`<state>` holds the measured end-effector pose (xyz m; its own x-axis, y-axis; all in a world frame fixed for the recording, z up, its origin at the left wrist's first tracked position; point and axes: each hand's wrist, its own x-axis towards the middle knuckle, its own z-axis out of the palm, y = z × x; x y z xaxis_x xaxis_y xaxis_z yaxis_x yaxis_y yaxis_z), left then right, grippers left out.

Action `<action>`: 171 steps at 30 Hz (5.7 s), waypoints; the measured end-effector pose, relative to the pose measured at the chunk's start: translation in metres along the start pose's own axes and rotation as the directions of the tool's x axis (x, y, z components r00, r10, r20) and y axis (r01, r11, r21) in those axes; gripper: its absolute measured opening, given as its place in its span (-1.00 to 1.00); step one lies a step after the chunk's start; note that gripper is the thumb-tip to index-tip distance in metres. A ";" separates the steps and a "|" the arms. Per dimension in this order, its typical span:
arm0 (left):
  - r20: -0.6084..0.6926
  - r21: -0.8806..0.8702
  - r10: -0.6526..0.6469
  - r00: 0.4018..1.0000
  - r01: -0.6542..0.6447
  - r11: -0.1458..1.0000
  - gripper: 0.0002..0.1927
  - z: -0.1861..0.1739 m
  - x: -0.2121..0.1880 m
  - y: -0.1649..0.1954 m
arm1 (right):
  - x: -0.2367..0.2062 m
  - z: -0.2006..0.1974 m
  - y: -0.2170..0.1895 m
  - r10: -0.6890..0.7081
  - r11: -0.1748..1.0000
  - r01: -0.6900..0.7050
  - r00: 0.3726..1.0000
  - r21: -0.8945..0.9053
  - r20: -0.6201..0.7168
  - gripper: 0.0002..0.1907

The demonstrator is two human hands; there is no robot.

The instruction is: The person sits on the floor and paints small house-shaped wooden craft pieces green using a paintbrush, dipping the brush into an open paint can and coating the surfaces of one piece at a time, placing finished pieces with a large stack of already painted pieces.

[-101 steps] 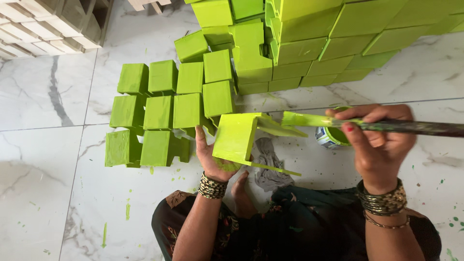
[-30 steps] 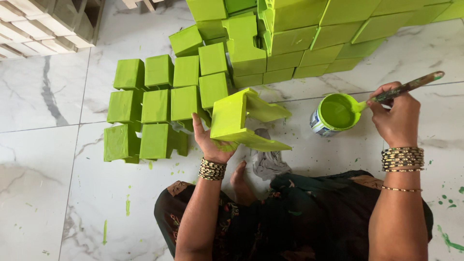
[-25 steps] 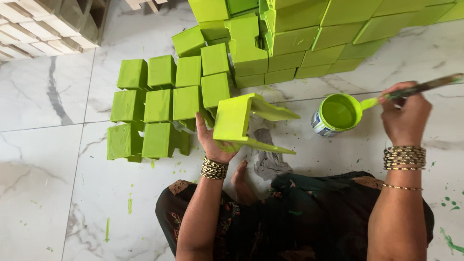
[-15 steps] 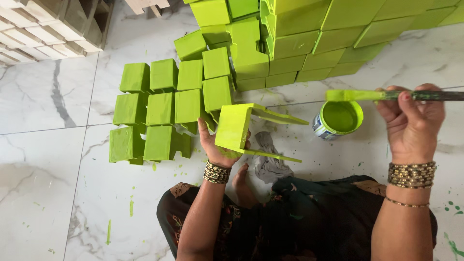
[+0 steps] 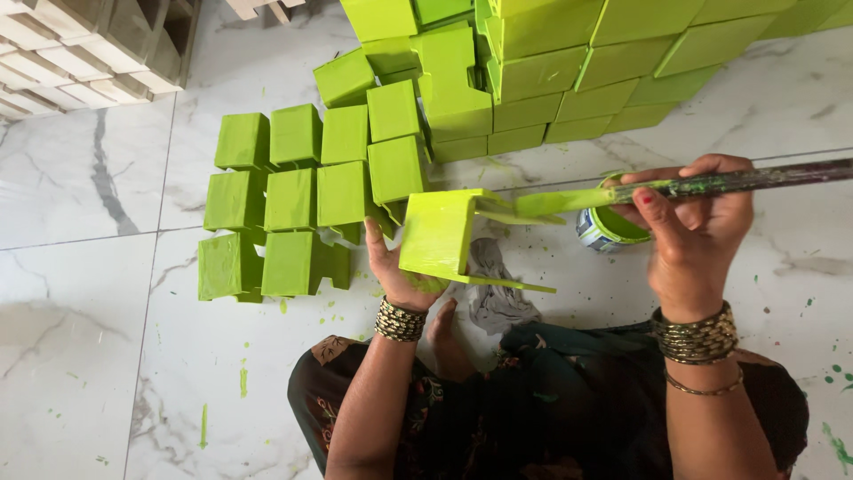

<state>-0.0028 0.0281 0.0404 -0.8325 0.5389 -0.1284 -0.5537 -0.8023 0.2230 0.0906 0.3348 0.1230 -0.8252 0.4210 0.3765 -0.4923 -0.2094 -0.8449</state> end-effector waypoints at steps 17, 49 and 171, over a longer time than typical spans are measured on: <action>0.037 -0.054 0.075 0.996 -0.073 0.996 0.04 -0.005 -0.009 0.018 | -0.031 0.004 -0.016 0.133 0.951 -0.107 0.989 0.289 -0.072 -0.76; -0.035 -0.070 0.150 0.988 -0.152 0.986 -0.04 0.001 -0.011 0.014 | -0.098 0.069 -0.007 -0.358 0.909 0.347 0.934 -0.231 -0.007 -0.56; 0.384 0.516 0.072 0.921 -0.279 0.810 0.29 0.077 -0.087 -0.046 | -0.138 0.044 -0.090 -0.297 0.936 0.297 0.954 -0.188 0.028 -0.50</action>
<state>0.0969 0.0380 0.1153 -0.8000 0.5365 0.2685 -0.2074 -0.6673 0.7153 0.2366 0.2573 0.1641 -0.6488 0.4397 0.6210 -0.6538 0.0953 -0.7506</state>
